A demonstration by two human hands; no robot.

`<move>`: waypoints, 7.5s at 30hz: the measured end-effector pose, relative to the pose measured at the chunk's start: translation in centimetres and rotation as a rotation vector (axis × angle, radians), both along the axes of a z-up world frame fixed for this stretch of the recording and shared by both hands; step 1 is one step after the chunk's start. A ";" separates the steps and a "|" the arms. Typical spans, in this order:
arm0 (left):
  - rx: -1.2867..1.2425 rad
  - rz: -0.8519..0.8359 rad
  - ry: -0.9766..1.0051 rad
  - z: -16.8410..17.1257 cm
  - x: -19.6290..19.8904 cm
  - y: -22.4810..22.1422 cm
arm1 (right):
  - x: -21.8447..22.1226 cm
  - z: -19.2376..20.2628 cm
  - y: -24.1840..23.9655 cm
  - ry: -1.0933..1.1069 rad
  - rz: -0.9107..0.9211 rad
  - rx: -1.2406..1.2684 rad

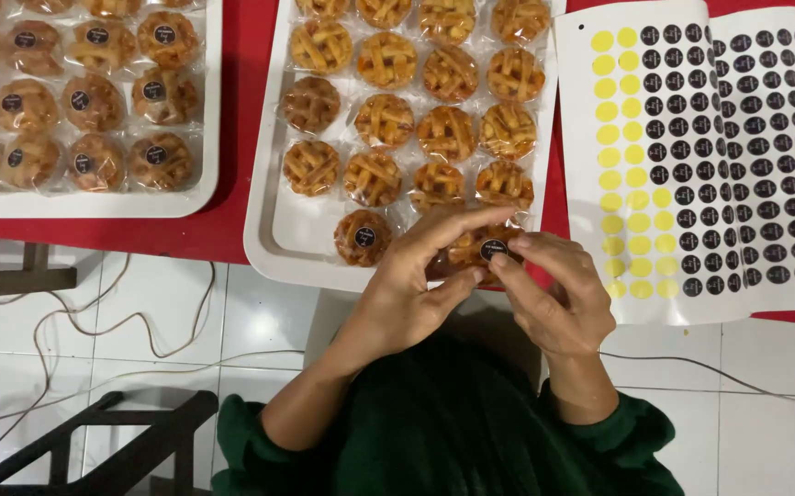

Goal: Peeling stickers from a sheet and applying them to the plastic wrap of individually packaged baked goods on a tray.

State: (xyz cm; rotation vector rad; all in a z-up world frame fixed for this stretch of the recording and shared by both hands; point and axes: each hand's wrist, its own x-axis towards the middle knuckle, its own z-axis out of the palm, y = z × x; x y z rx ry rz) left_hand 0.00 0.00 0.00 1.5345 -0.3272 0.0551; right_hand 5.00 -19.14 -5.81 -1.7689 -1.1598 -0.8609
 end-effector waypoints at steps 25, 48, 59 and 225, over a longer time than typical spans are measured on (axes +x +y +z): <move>-0.021 0.086 0.051 -0.1 0.0 -0.3 | 0.1 2.3 0.6 0.015 -0.008 -0.139; 0.140 0.484 0.081 1.0 -3.7 6.7 | 0.5 0.7 -0.1 0.095 -0.213 -0.153; 0.303 0.515 0.356 -0.9 -3.4 9.8 | 0.7 0.4 -1.2 0.118 -0.323 -0.118; 0.247 0.561 -0.096 -2.1 2.1 10.0 | 3.5 1.1 -5.8 0.526 -0.365 0.300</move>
